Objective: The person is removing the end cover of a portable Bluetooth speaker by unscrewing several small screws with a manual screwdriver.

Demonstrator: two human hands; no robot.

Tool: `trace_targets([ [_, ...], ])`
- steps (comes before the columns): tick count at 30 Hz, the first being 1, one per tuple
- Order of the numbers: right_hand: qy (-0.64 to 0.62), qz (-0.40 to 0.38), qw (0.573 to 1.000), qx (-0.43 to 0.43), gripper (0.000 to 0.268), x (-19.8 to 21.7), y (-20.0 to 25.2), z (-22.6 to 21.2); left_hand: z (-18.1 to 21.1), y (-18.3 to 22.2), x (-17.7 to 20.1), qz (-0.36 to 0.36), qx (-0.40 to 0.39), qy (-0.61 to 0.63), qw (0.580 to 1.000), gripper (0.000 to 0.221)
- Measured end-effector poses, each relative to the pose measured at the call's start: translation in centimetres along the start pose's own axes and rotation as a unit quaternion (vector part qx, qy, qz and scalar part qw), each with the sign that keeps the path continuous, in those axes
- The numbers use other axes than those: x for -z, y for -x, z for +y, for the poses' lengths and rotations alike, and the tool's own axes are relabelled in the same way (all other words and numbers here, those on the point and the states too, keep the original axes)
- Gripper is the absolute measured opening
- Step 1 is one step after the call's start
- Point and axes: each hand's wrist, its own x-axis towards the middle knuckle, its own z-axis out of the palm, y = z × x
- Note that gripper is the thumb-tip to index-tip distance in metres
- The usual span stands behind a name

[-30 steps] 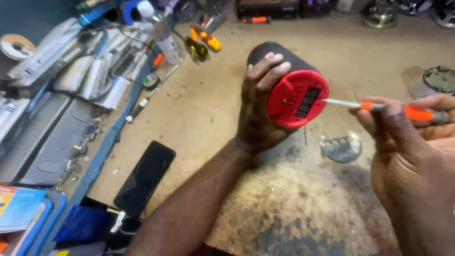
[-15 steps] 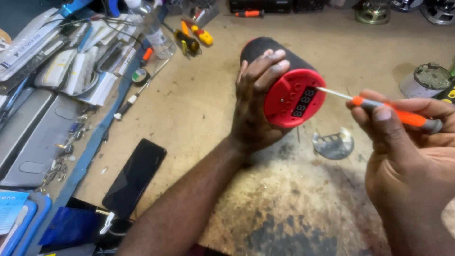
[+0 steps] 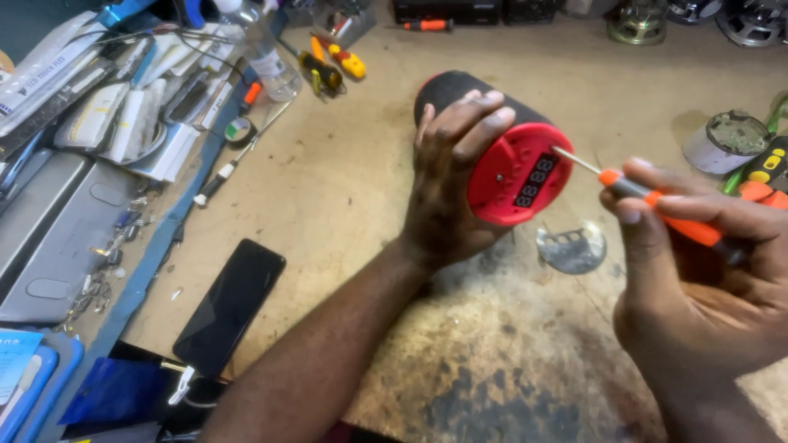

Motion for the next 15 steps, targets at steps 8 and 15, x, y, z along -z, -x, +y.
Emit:
trace_targets([
  [8,0.052,-0.025,0.998,0.024,0.017,0.2,-0.6,-1.8,-0.6,0.3,-0.9,0.013,-0.003,-0.005,1.000,0.093],
  [15,0.073,-0.033,0.992,0.099,0.020,0.3,-0.7,-0.1,0.1,-0.2,-0.6,0.004,-0.009,-0.003,1.000,0.081],
])
